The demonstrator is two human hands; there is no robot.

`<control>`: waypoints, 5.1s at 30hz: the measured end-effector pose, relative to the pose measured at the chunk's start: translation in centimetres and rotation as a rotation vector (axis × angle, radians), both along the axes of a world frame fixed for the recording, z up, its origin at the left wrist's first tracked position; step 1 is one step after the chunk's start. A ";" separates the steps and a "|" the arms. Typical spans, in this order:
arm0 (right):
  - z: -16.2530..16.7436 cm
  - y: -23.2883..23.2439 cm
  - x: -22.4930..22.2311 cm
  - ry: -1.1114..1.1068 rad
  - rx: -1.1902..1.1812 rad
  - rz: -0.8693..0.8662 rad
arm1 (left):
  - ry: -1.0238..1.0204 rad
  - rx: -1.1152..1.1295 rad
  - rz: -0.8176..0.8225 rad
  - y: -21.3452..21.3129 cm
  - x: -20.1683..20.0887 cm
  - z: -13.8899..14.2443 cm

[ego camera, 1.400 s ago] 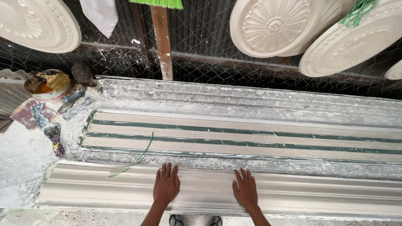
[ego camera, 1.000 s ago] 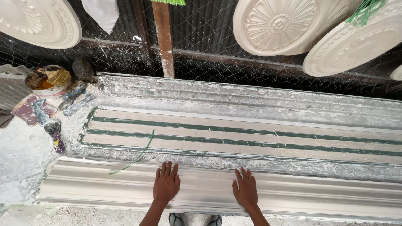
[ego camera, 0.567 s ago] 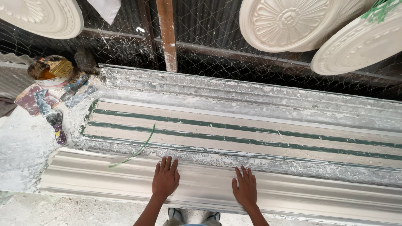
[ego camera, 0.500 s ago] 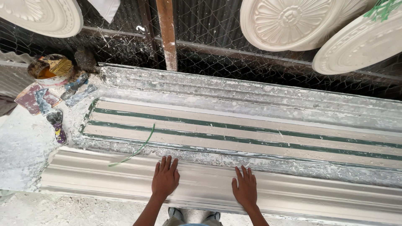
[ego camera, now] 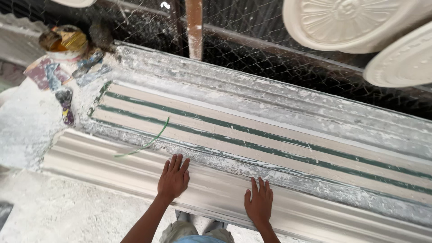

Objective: The person ties green plastic ties around a white decorative moulding, then uses a small metal tool to scrape and smooth the surface of a long white moulding with green stripes. The work is performed on a workbench in a workshop setting.

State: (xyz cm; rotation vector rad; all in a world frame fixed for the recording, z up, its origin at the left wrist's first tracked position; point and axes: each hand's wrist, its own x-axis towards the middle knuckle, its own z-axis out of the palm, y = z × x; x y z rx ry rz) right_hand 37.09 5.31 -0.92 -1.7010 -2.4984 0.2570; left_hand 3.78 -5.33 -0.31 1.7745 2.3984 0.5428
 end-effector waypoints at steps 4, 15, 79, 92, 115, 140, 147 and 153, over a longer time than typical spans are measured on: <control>-0.4 -2.0 -1.2 0.000 0.050 0.030 | -0.020 0.067 0.052 -2.0 -0.8 0.8; -0.9 -3.2 -2.4 0.040 0.085 -0.007 | -0.042 0.231 0.268 2.3 -13.2 1.1; 14.5 -2.2 -28.7 1.363 -0.948 0.131 | -1.245 0.072 -0.063 0.2 -12.7 18.9; 16.4 -1.6 -28.9 1.321 -0.969 0.178 | -1.321 -0.005 -0.150 0.2 -13.9 19.0; 16.2 -1.2 -29.0 1.217 -0.890 -0.002 | -1.095 0.170 -0.165 0.6 -13.4 18.9; 16.9 -1.4 -28.9 1.078 -0.909 0.034 | -1.442 0.013 -0.100 0.4 -12.9 17.6; 17.0 -2.0 -29.1 1.111 -0.869 0.031 | -1.510 0.072 -0.088 0.5 -12.9 17.9; 17.1 -2.1 -28.8 1.084 -0.853 0.026 | -1.430 0.080 -0.099 0.8 -12.9 18.3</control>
